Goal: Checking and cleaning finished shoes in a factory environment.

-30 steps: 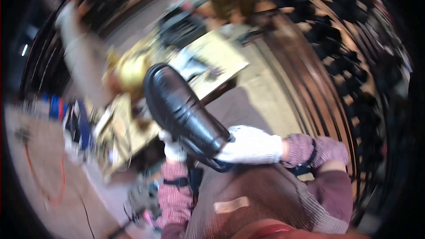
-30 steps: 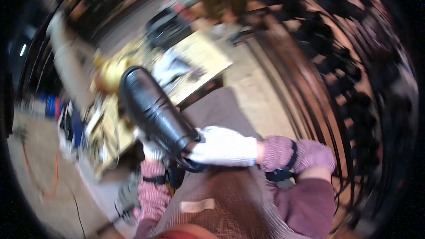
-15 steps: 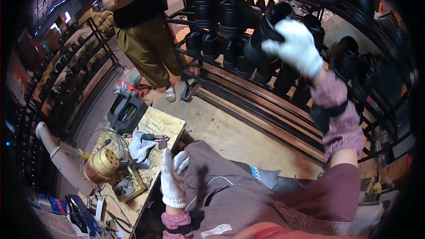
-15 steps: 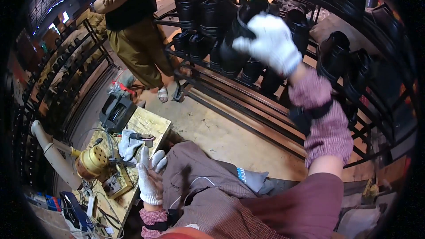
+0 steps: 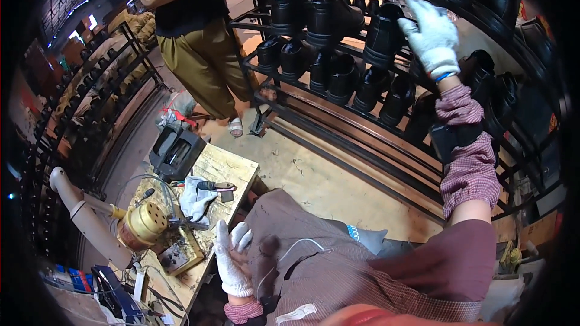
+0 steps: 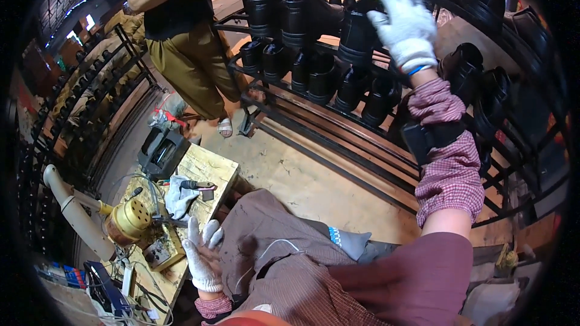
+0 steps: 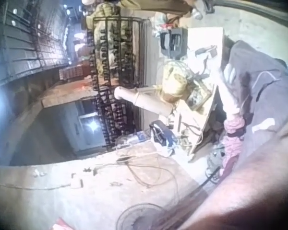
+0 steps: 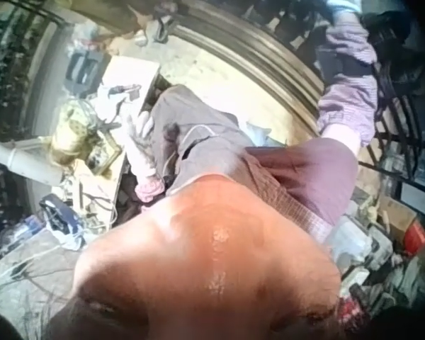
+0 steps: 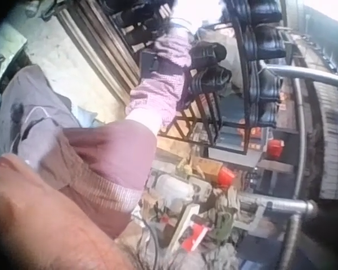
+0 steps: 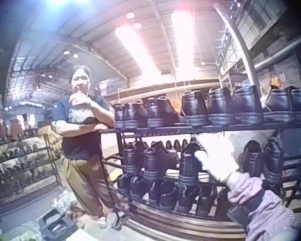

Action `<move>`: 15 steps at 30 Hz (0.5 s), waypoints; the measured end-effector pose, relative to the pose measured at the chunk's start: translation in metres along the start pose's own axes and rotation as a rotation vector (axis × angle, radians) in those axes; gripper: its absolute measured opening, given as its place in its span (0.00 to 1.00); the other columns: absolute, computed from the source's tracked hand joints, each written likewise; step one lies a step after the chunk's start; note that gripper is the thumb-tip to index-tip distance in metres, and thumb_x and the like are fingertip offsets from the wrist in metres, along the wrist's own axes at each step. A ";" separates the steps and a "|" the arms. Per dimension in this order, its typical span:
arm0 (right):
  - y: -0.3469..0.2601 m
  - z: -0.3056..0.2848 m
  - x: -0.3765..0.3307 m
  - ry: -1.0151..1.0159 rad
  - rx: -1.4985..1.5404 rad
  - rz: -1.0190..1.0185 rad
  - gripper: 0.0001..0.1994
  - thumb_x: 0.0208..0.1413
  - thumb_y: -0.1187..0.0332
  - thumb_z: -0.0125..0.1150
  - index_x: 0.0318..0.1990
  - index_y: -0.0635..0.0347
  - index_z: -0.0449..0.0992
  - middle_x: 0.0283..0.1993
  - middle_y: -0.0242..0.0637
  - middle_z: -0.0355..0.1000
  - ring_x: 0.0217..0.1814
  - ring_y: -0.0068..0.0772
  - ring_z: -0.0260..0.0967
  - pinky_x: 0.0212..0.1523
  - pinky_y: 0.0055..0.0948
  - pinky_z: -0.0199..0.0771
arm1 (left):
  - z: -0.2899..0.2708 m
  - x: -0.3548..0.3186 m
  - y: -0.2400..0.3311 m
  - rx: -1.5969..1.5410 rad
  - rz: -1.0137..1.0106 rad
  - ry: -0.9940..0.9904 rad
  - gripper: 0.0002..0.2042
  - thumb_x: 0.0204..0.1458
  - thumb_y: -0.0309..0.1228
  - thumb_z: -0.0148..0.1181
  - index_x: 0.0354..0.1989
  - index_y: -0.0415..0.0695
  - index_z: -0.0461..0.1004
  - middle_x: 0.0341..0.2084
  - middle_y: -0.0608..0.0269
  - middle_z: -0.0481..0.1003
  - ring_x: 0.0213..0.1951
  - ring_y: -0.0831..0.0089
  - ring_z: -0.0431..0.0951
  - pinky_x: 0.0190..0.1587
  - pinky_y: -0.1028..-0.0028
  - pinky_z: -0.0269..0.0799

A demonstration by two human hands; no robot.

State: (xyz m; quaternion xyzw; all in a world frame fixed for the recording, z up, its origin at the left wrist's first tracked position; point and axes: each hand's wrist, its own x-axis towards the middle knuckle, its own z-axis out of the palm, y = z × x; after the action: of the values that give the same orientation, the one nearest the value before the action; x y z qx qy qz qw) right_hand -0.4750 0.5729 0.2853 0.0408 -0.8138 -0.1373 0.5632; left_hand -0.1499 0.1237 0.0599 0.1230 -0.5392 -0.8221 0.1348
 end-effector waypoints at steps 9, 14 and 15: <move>-0.105 -0.134 -0.038 -0.189 0.301 -0.474 0.18 0.35 0.57 0.72 0.17 0.65 0.76 0.22 0.49 0.69 0.33 0.54 0.72 0.50 0.48 0.77 | 0.002 -0.003 -0.019 -0.159 -0.018 -0.093 0.41 0.67 0.60 0.45 0.77 0.41 0.49 0.67 0.42 0.65 0.65 0.55 0.69 0.68 0.58 0.62; -0.208 -0.218 -0.059 -0.367 1.240 -0.653 0.22 0.51 0.49 0.70 0.27 0.61 0.77 0.36 0.47 0.77 0.45 0.54 0.77 0.57 0.54 0.74 | -0.015 -0.036 -0.032 -0.123 -0.097 -0.149 0.48 0.64 0.63 0.46 0.80 0.46 0.32 0.72 0.40 0.56 0.70 0.52 0.63 0.73 0.58 0.54; -0.231 -0.208 -0.074 -0.422 1.520 -0.618 0.21 0.50 0.50 0.72 0.28 0.63 0.79 0.40 0.48 0.77 0.47 0.55 0.77 0.56 0.54 0.75 | -0.018 -0.044 -0.033 -0.213 -0.145 -0.075 0.51 0.60 0.70 0.43 0.80 0.51 0.26 0.73 0.40 0.53 0.71 0.49 0.61 0.74 0.56 0.51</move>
State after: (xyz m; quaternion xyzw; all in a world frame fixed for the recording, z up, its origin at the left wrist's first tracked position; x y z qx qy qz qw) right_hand -0.2757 0.3302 0.2245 0.6025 -0.7251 0.2948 0.1561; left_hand -0.1054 0.1370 0.0252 0.1159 -0.4432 -0.8864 0.0674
